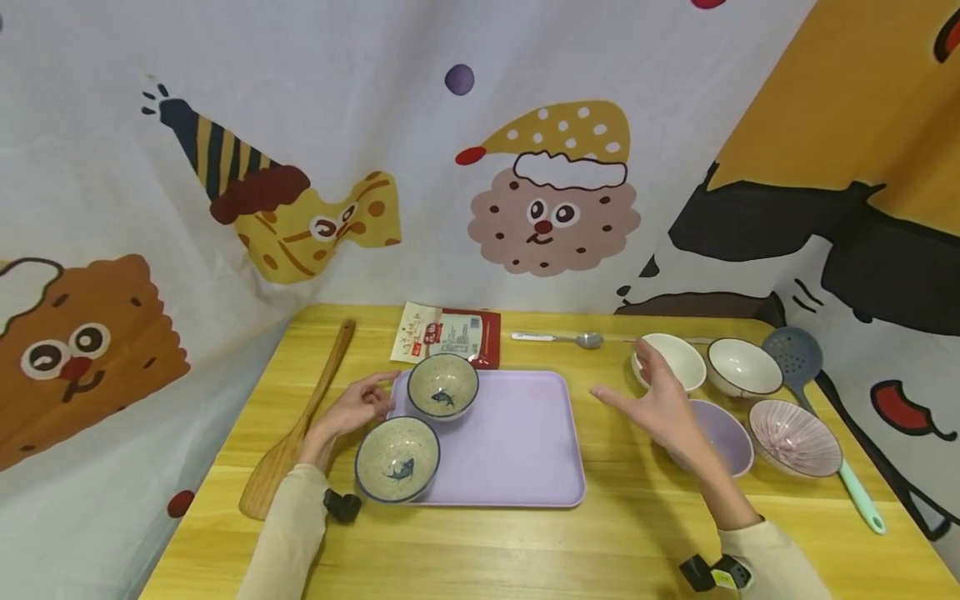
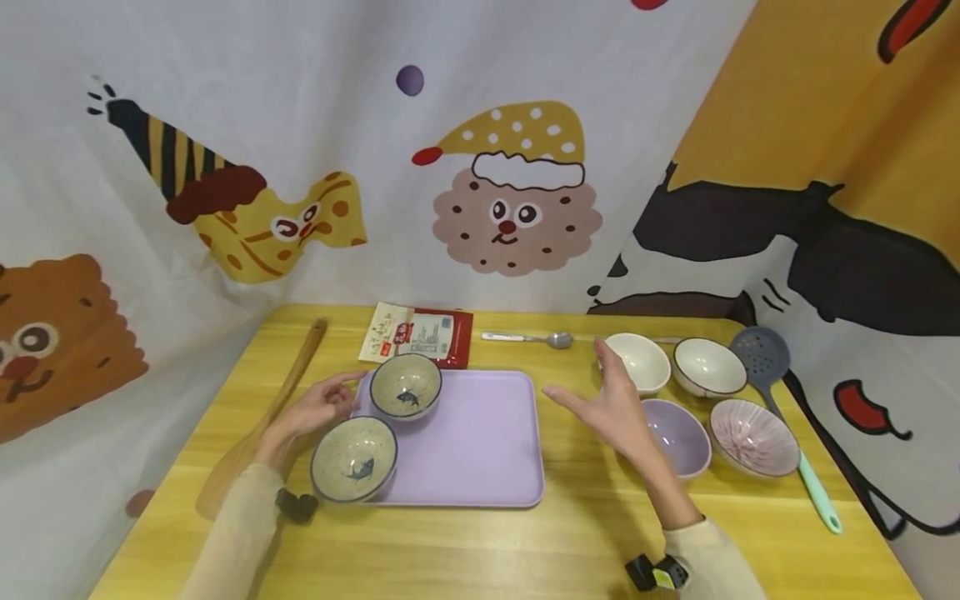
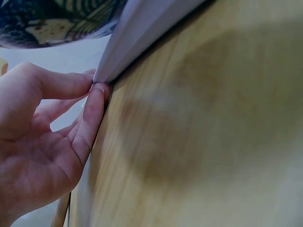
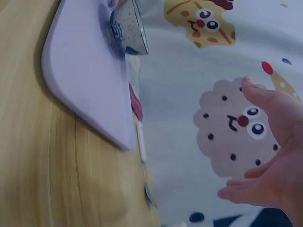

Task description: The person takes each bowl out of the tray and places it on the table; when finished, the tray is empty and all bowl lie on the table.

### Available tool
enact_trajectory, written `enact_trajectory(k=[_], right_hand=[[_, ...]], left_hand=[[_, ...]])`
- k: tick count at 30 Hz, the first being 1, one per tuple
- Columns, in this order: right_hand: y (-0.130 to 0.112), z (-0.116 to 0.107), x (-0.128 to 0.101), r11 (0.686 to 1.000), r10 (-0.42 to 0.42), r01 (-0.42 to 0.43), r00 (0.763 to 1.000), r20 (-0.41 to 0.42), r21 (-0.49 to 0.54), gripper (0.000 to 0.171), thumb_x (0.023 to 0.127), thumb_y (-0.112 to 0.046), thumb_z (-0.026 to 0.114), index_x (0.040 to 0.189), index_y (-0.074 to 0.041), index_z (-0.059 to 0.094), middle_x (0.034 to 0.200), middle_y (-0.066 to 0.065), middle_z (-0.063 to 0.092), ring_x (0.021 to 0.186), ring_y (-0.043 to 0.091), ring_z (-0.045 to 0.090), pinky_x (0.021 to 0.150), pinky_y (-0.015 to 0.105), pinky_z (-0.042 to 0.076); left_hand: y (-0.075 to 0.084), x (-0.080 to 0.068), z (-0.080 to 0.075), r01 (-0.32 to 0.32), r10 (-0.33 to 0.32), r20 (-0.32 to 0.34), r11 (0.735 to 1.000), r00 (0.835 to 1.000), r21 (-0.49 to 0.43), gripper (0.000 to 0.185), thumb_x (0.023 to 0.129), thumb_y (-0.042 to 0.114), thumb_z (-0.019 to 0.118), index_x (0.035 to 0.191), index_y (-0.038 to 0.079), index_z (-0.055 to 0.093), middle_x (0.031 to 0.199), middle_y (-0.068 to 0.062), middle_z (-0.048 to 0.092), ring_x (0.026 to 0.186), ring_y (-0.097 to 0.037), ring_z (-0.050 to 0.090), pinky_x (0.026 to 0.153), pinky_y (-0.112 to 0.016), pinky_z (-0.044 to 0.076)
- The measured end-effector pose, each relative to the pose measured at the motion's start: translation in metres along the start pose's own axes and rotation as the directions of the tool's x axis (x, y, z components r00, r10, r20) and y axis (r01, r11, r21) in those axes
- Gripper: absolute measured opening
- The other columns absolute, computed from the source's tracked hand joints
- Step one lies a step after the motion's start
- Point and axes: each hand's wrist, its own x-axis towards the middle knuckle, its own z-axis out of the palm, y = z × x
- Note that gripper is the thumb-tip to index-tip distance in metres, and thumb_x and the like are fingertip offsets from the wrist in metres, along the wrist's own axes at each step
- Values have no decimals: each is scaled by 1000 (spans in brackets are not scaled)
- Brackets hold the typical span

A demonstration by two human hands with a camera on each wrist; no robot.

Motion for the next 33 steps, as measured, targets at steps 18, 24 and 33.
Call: enact_trajectory(k=[18,24,33], right_hand=[[-23,87,39,982,-172,152,967,188,116,106,77,-28,90,155,6,28,157,29,37,144,45,39,117,55,38],[-30,116,44,978,-165,122,949,267,172,106,76,-25,90,157,0,26,158,26,36,143,45,41,116,54,39],[-32,154,52,972,-179,111,922,343,208,109,74,-26,92,157,1,27,159,25,36,140,43,46,115,52,42]], left_hand=[[0,0,1,-8,8,0,1000,1000,-19,65,88,-10,55,151,-4,42,95,-24,63,76,-18,58,68,-24,54],[0,0,0,-4,4,-2,1000,1000,2,62,91,-7,57,151,-6,40,95,-24,62,75,-17,56,66,-23,52],[2,1,1,25,-25,-5,999,1000,23,60,94,-6,55,152,-6,38,96,-26,61,78,-21,59,69,-25,54]])
